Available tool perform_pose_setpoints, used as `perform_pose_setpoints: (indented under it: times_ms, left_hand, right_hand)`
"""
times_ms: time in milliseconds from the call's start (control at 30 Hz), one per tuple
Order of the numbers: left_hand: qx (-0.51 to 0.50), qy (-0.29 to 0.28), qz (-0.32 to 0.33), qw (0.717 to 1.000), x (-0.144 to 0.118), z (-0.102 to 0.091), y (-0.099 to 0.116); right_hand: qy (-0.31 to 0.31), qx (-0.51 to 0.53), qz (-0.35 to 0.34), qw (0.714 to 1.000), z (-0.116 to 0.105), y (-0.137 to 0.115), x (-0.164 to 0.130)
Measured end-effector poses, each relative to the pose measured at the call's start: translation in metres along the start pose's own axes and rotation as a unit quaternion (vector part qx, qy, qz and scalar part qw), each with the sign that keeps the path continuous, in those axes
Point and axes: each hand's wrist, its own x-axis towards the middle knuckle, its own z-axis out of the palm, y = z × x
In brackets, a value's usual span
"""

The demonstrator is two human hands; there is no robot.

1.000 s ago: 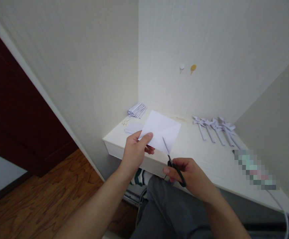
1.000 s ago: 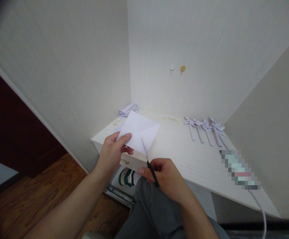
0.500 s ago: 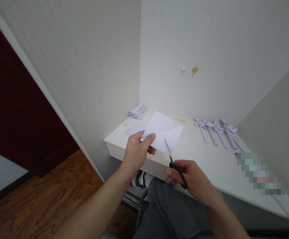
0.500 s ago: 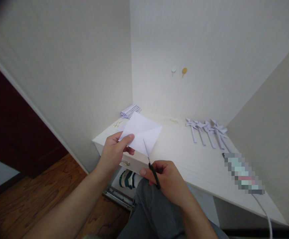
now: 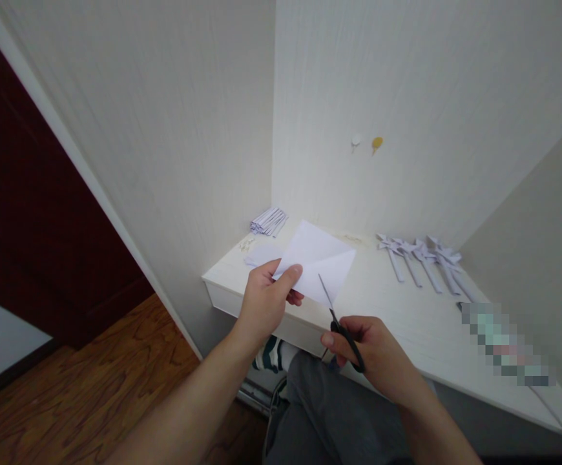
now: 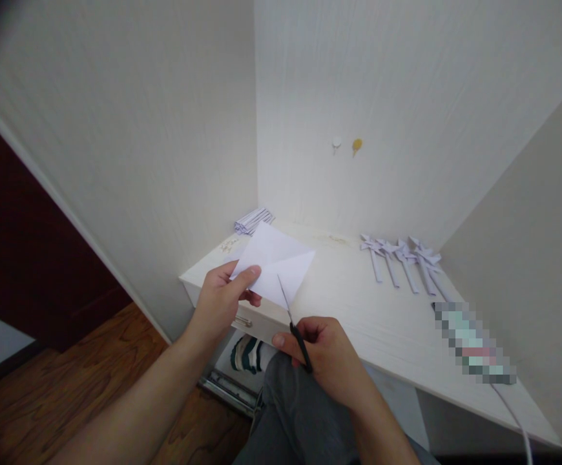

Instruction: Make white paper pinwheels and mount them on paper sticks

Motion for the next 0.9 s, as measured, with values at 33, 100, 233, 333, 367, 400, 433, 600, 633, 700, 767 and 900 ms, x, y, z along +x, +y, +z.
perform_pose_setpoints:
  times_ms: [33,100,233,333,367,400,433,600,633,700,767,900]
  left_hand:
    - [-0.002,0.000,-0.001,1.000,0.0000,0.0003,0.0005]
    - [-0.007,0.002,-0.004,1.000,-0.0001,0.0008,0.0018]
    - [-0.010,0.000,-0.004,1.000,-0.0009,0.0015,0.0034]
    - [-0.011,-0.001,-0.003,1.000,-0.0012,0.0009,0.0030]
    - [-0.011,-0.001,-0.002,1.000,-0.0012,0.0007,0.0027]
    - [-0.011,-0.001,-0.001,1.000,-0.0012,0.0005,0.0024]
    - [-0.012,0.000,-0.001,1.000,-0.0013,0.0003,0.0022]
    - [-0.018,0.005,-0.005,1.000,-0.0034,0.0003,0.0036]
    - [-0.017,0.004,-0.004,1.000,-0.0038,0.0002,0.0041]
    - [-0.015,0.000,-0.001,1.000,-0.0046,-0.0005,0.0049]
    - [-0.014,-0.002,0.002,1.000,-0.0052,-0.0013,0.0057]
    - [-0.015,-0.005,-0.003,1.000,-0.0070,-0.0019,0.0079]
  right_hand:
    - [0.001,-0.001,-0.002,1.000,-0.0002,-0.0002,-0.0001]
    - [0.006,-0.003,-0.007,1.000,-0.0006,-0.0008,-0.0002]
    - [0.014,-0.006,-0.012,1.000,-0.0012,-0.0022,-0.0006]
    - [0.017,-0.002,-0.012,1.000,-0.0014,-0.0029,-0.0010]
    - [0.018,0.001,-0.013,1.000,-0.0013,-0.0030,-0.0012]
    - [0.019,0.003,-0.012,1.000,-0.0013,-0.0033,-0.0015]
    - [0.019,0.003,-0.012,1.000,-0.0012,-0.0036,-0.0019]
    - [0.013,-0.003,-0.008,1.000,-0.0013,-0.0071,-0.0041]
    - [0.013,-0.004,-0.009,1.000,-0.0013,-0.0076,-0.0042]
    - [0.011,-0.004,-0.012,1.000,-0.0012,-0.0077,-0.0039]
    - [0.005,-0.004,-0.012,1.000,-0.0010,-0.0068,-0.0031]
    - [-0.005,0.005,-0.015,1.000,-0.0002,-0.0041,-0.0024]
